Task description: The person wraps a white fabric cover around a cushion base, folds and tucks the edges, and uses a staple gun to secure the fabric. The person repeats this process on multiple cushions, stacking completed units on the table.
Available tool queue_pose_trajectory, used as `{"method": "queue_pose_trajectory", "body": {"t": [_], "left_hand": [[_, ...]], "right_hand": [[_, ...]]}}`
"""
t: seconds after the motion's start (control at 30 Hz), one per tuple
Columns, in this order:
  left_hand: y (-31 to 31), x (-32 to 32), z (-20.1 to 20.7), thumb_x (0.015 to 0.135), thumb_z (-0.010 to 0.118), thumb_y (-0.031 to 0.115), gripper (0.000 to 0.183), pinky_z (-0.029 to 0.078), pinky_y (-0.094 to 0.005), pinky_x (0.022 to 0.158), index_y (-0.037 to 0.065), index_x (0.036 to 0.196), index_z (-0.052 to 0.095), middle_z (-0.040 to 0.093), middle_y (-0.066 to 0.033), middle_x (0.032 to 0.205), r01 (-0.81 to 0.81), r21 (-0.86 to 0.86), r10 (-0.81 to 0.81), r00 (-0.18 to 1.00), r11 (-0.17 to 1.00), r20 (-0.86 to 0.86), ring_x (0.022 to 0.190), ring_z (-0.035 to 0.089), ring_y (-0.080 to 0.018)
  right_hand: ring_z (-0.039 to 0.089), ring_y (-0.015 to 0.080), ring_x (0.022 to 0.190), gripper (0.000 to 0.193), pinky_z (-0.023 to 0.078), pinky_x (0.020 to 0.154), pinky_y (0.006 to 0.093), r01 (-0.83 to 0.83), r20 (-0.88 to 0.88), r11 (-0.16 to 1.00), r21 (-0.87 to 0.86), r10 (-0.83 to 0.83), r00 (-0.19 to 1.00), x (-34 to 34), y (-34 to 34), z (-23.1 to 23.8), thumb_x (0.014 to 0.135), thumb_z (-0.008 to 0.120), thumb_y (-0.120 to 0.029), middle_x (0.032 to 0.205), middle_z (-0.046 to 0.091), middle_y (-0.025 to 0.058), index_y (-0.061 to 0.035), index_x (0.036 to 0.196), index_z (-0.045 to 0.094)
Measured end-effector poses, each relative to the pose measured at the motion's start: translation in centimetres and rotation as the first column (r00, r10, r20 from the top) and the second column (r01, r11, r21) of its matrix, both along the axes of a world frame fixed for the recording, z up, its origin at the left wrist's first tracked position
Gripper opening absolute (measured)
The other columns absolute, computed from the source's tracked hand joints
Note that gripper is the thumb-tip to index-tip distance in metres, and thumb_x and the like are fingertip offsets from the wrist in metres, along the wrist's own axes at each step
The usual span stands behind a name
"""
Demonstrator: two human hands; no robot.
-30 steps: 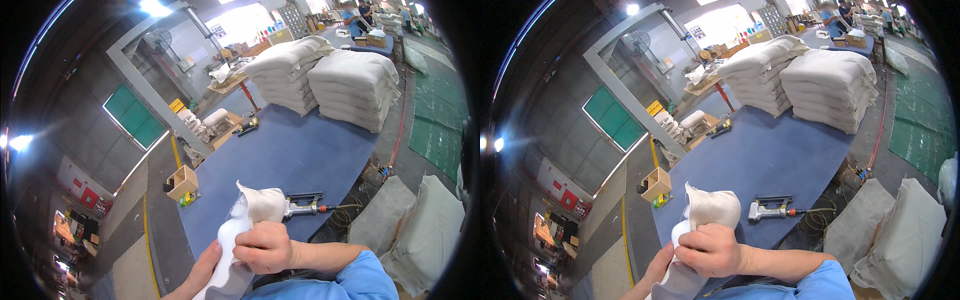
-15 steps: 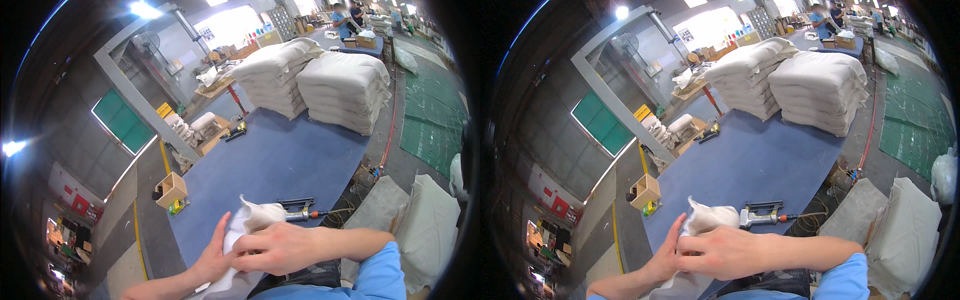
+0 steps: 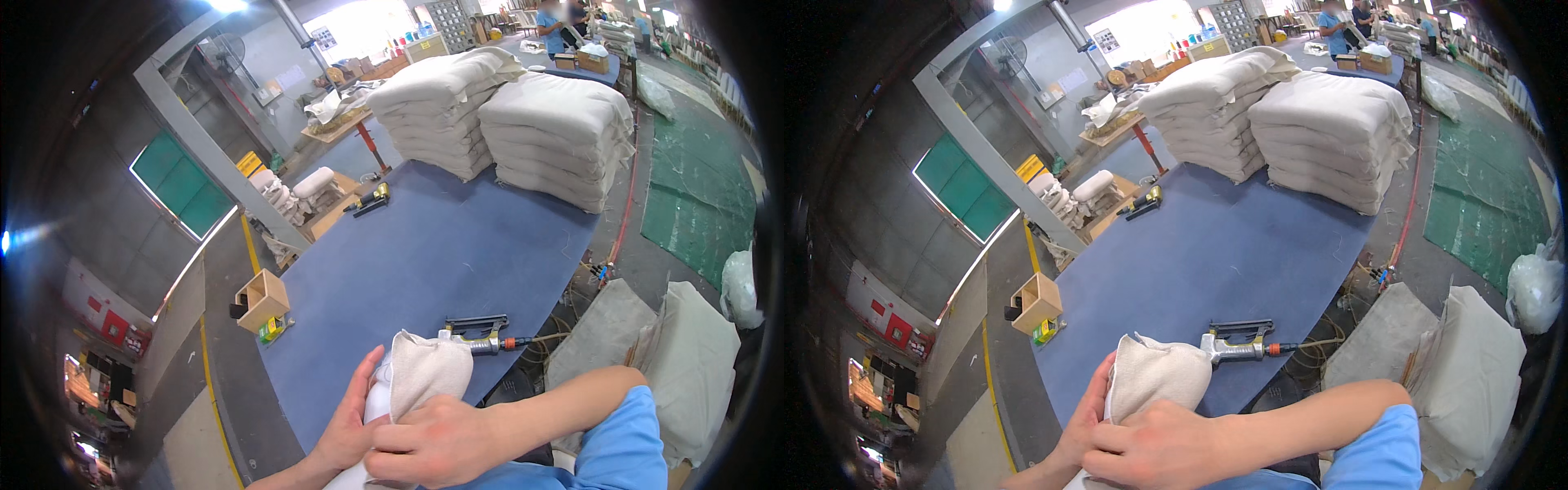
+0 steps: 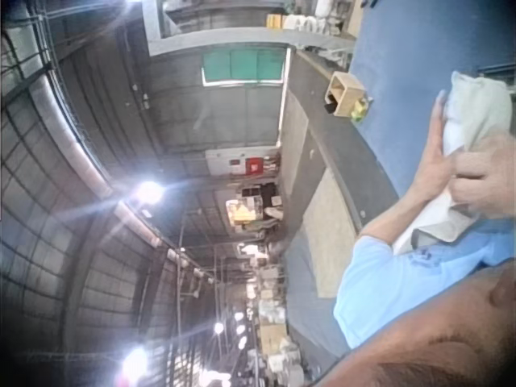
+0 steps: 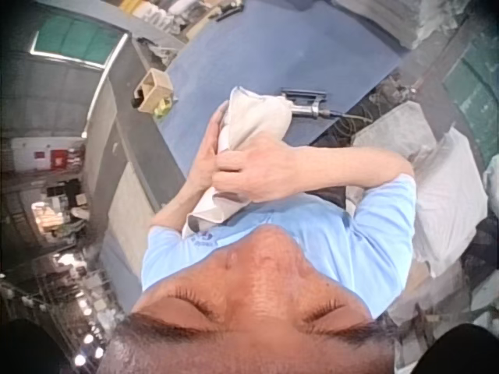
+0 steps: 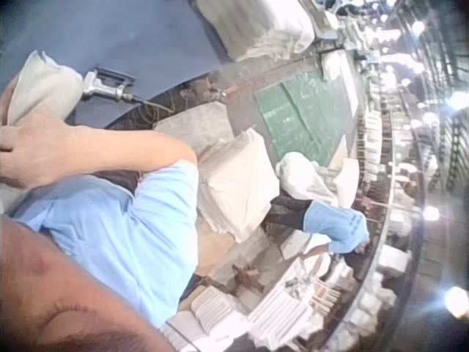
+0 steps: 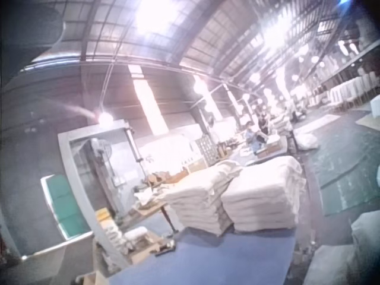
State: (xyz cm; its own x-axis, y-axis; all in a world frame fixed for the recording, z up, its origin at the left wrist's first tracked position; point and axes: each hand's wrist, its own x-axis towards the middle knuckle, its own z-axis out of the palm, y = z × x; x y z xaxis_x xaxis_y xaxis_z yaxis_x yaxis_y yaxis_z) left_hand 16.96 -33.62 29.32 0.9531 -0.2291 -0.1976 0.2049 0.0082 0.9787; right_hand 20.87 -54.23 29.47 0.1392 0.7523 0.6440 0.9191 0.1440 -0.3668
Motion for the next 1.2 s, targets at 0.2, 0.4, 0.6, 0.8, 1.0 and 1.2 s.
{"method": "queue_pose_trajectory", "body": {"t": [0.2, 0.4, 0.6, 0.8, 1.0, 1.2], "left_hand": [[0.8, -0.6, 2.0, 0.103, 0.061, 0.014, 0.083, 0.039, -0.0402, 0.125, 0.015, 0.172, 0.015, 0.044, -0.0135, 0.162, -0.132, -0.074, 0.124, 0.987, 0.989, -0.106, 0.149, 0.048, -0.0254], [4.6, -0.4, -2.2, 0.1, 0.075, 0.013, 0.068, 0.04, -0.0416, 0.121, 0.016, 0.153, 0.031, 0.049, -0.0134, 0.153, -0.258, -0.389, 0.226, 0.966, 0.884, -0.128, 0.139, 0.053, -0.024], [6.2, -0.3, -2.8, 0.112, 0.061, 0.035, 0.026, 0.046, -0.045, 0.112, 0.015, 0.118, 0.045, 0.057, -0.0189, 0.142, -0.373, -0.446, 0.326, 0.928, 0.814, -0.181, 0.127, 0.058, -0.0251], [11.2, 2.6, 0.3, 0.107, 0.05, 0.068, 0.071, 0.042, -0.0466, 0.115, 0.001, 0.124, 0.069, 0.055, -0.0165, 0.148, 0.317, -0.481, -0.384, 0.922, 0.818, -0.044, 0.135, 0.054, -0.0277], [7.0, 6.0, 11.2, 0.1, 0.066, 0.063, 0.074, 0.054, -0.0343, 0.092, -0.007, 0.121, 0.074, 0.073, -0.014, 0.118, 0.674, 0.52, -0.491, 0.738, 0.524, -0.462, 0.109, 0.069, -0.0213], [4.0, 6.6, 12.7, 0.097, 0.074, 0.056, 0.065, 0.055, -0.0351, 0.078, -0.007, 0.112, 0.077, 0.076, -0.0118, 0.103, 0.689, 0.633, -0.272, 0.723, 0.354, -0.635, 0.095, 0.07, -0.0158]], "right_hand": [[0.068, 0.0254, 0.064, 0.018, 0.052, 0.049, 0.0401, -0.04, 0.003, 0.976, 0.215, 0.041, 0.999, -0.5, 6.6, 0.6, 0.085, 0.069, -0.022, 0.089, 0.062, 0.007, -0.0089, 0.092, 0.06], [0.07, 0.0275, 0.066, 0.014, 0.054, 0.051, 0.0422, 0.009, -0.054, 0.999, 0.043, -0.007, 0.999, -1.5, 11.1, 2.2, 0.083, 0.067, -0.019, 0.08, 0.064, 0.0094, -0.0064, 0.087, 0.064], [0.074, 0.0295, 0.068, 0.021, 0.056, 0.051, 0.0424, 0.195, 0.188, 0.953, -0.23, -0.153, 0.97, -1.8, 13.3, 2.3, 0.081, 0.069, -0.019, 0.091, 0.073, 0.0155, -0.0045, 0.096, 0.07], [0.071, 0.0221, 0.071, 0.021, 0.054, 0.056, 0.0383, 0.214, 0.217, 0.903, -0.372, -0.139, 0.966, -2.3, 14.0, 2.1, 0.075, 0.075, -0.019, 0.082, 0.072, 0.012, -0.0032, 0.087, 0.074], [0.076, 0.0272, 0.08, 0.022, 0.059, 0.066, 0.0421, 0.262, 0.413, 0.909, -0.325, -0.113, 0.904, -2.7, 13.4, 3.4, 0.07, 0.077, -0.022, 0.085, 0.078, 0.0125, -0.005, 0.084, 0.08], [0.078, 0.0278, 0.086, 0.024, 0.06, 0.07, 0.0408, 0.273, 0.393, 0.817, -0.509, -0.062, 0.918, -3.5, 14.2, 4.6, 0.067, 0.079, -0.023, 0.092, 0.081, 0.0113, -0.0072, 0.085, 0.083]]}}
